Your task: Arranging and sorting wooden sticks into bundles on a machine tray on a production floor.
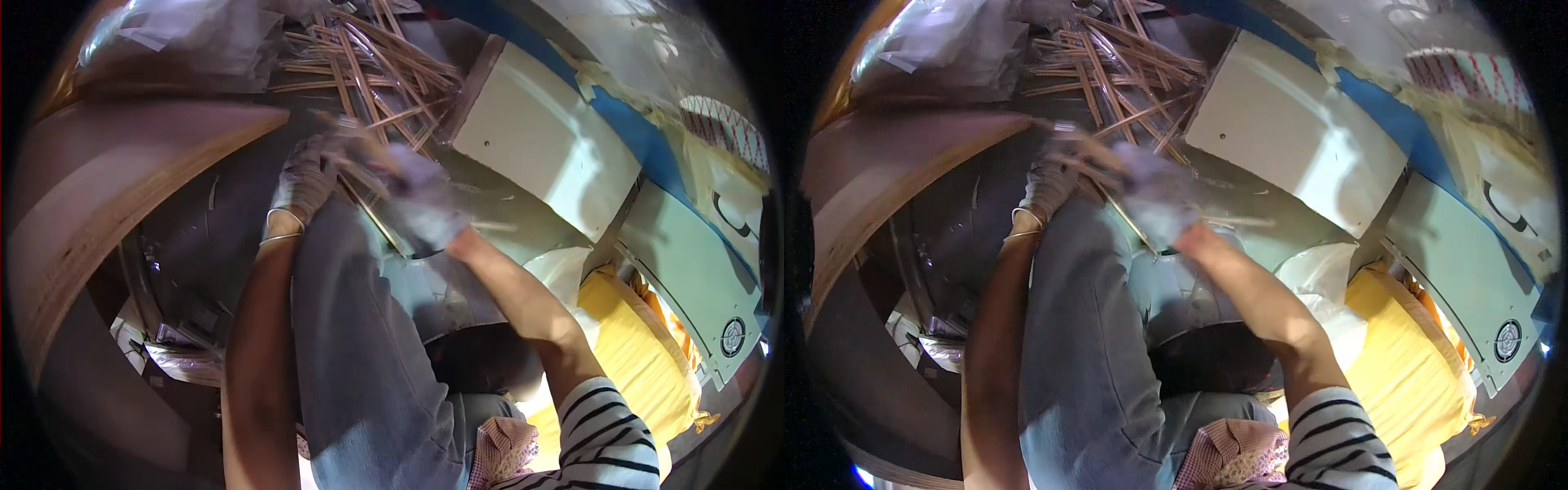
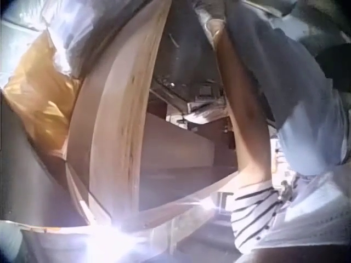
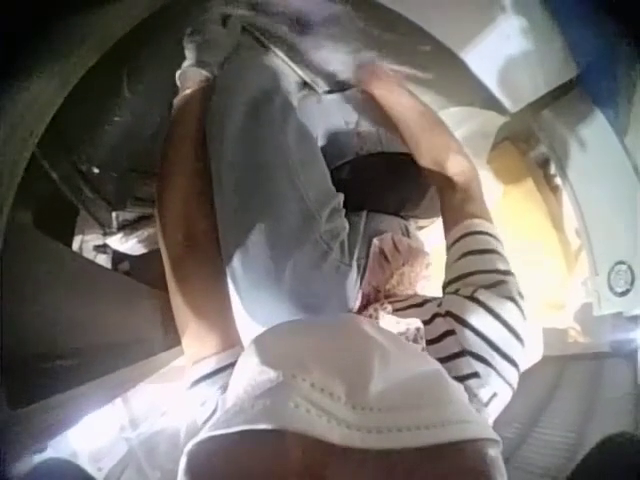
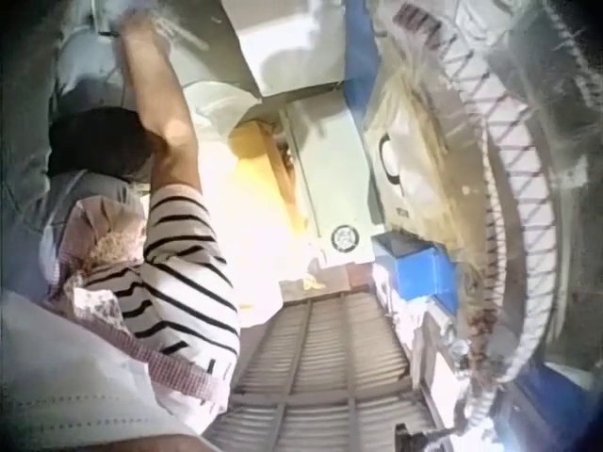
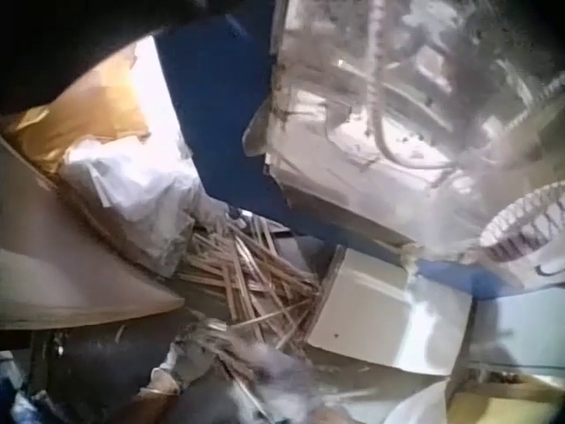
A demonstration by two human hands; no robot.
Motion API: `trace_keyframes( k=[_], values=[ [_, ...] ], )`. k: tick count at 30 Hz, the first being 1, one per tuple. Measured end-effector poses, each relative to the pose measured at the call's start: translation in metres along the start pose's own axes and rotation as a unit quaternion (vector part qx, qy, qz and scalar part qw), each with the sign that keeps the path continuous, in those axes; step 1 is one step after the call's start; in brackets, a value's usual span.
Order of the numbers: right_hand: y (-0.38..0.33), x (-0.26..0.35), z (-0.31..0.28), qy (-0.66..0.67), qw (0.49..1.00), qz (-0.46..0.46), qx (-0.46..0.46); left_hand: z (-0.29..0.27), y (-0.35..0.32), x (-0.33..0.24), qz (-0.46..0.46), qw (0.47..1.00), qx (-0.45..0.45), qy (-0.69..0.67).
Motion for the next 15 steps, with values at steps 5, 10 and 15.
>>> trace_keyframes(
  k=[5, 10, 15],
  values=[
    [0.105, 0.049, 0.052, -0.088, 0.982, -0.033, -0.167, 0.009, 0.007, 0.043, -0.238, 0.939, -0.014, -0.247],
    [0.158, -0.027, 0.030, -0.376, 0.902, -0.089, -0.194, 0.017, -0.005, 0.026, -0.164, 0.974, -0.127, -0.093],
    [0.147, -0.022, 0.056, -0.336, 0.931, 0.140, -0.037, 0.030, 0.007, 0.044, -0.228, 0.951, 0.081, -0.192]
  ],
)
Point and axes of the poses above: each hand's wrist, its own y-axis towards the middle knuckle, its own z-axis out of the palm, x = y × z, the point moved 3 cm from there along y, towards the middle knuckle, and after that the axes turned 8 degrees about -x, right-handed, at the moved point
